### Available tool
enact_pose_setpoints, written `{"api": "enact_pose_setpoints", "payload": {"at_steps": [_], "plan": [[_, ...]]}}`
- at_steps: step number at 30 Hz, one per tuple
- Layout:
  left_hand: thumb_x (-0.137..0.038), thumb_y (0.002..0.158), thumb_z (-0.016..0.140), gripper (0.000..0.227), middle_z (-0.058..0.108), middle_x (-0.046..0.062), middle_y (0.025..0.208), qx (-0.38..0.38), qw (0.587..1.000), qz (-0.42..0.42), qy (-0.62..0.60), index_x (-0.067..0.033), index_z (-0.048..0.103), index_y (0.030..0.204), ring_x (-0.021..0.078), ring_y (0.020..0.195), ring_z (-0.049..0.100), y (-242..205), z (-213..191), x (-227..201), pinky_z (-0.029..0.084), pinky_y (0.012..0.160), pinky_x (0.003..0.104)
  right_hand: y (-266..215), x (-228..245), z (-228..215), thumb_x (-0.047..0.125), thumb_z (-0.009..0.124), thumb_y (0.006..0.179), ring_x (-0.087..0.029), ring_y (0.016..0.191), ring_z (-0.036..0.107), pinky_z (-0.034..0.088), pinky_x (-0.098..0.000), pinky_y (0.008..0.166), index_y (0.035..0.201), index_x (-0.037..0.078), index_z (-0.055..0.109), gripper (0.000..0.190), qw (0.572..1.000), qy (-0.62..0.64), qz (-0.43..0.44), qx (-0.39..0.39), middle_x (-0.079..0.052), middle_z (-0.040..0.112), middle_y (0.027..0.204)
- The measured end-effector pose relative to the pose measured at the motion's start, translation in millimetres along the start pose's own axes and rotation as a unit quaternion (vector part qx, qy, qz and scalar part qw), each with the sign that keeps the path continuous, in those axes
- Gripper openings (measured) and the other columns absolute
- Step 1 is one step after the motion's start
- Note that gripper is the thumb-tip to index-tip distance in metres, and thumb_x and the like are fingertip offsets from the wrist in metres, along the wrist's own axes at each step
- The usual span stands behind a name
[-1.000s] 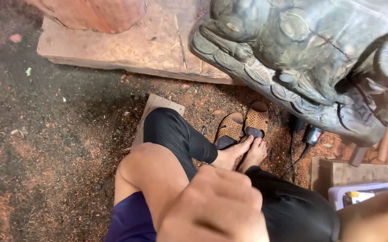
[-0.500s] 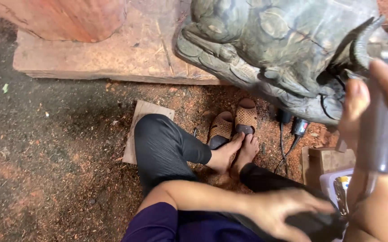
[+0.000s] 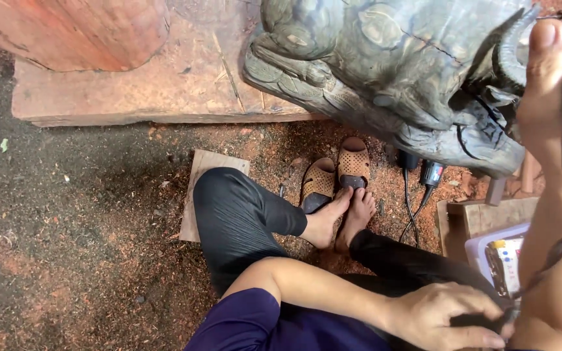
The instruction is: Carving and detailing a wooden water buffalo sculpture using a chisel, mallet, and rotary tool.
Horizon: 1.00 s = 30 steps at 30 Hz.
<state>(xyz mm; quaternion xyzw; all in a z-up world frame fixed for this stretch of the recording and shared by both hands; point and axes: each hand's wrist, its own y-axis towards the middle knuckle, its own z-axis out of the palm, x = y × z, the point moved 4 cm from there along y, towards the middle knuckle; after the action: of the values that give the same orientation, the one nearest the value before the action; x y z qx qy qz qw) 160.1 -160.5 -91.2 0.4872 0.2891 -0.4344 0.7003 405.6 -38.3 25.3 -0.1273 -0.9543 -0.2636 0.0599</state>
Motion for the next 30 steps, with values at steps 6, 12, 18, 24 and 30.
{"api": "enact_pose_setpoints", "payload": {"at_steps": [6, 12, 18, 24, 30], "plan": [[-0.007, 0.109, 0.057, 0.017, 0.071, 0.007, 0.119, 0.112, 0.992, 0.023, -0.061, -0.0059, 0.062, 0.125, 0.0186, 0.087, 0.072, -41.8, -53.0, -47.3, 0.059, 0.078, 0.031, -44.9, -11.0, -20.4, 0.004, 0.036, 0.143, -0.038, 0.090, 0.057, 0.047, -0.0435, 0.080, 0.152, -0.029, 0.053, 0.039, 0.994, 0.105, 0.001, 0.004, -0.032, 0.055, 0.109], [-0.014, 0.102, 0.060, 0.010, 0.064, 0.004, 0.077, 0.249, 0.968, -0.025, -0.026, -0.0054, 0.063, 0.099, 0.0192, 0.060, 0.052, -50.0, -137.7, -103.7, 0.046, 0.060, 0.031, -82.2, 22.3, -8.1, 0.021, 0.058, 0.112, -0.031, 0.080, 0.054, 0.044, -0.0374, 0.071, 0.145, -0.023, 0.049, 0.056, 0.982, 0.172, -0.021, -0.073, -0.027, 0.058, 0.105], [-0.030, 0.101, 0.057, 0.038, 0.074, 0.013, 0.081, 0.255, 0.904, -0.322, -0.120, 0.0032, 0.074, 0.108, 0.0192, 0.059, 0.065, -74.3, -174.2, 17.4, 0.056, 0.054, 0.029, -107.4, 53.6, 36.5, 0.005, 0.074, 0.095, -0.036, 0.068, 0.070, 0.055, -0.0399, 0.061, 0.104, -0.024, 0.074, 0.031, 0.980, 0.075, -0.149, -0.108, -0.032, 0.076, 0.089], [-0.026, 0.110, 0.054, 0.031, 0.071, 0.011, 0.102, -0.057, 0.939, -0.185, -0.286, -0.0006, 0.058, 0.128, 0.0185, 0.082, 0.070, -22.3, -151.4, 72.6, 0.060, 0.072, 0.032, -87.9, 67.8, 74.2, -0.003, 0.076, 0.084, -0.032, 0.069, 0.068, 0.055, -0.0365, 0.066, 0.107, -0.020, 0.071, 0.029, 0.978, 0.145, -0.144, -0.053, -0.028, 0.075, 0.094], [-0.021, 0.113, 0.054, 0.025, 0.060, 0.006, 0.124, -0.182, 0.823, -0.034, -0.538, -0.0098, 0.054, 0.135, 0.0156, 0.114, 0.057, 41.2, -162.4, 69.9, 0.047, 0.102, 0.036, -82.1, 69.9, 79.2, 0.002, 0.071, 0.083, -0.030, 0.065, 0.065, 0.053, -0.0349, 0.064, 0.106, -0.021, 0.070, 0.032, 0.972, 0.200, -0.118, -0.043, -0.029, 0.073, 0.091]]}}
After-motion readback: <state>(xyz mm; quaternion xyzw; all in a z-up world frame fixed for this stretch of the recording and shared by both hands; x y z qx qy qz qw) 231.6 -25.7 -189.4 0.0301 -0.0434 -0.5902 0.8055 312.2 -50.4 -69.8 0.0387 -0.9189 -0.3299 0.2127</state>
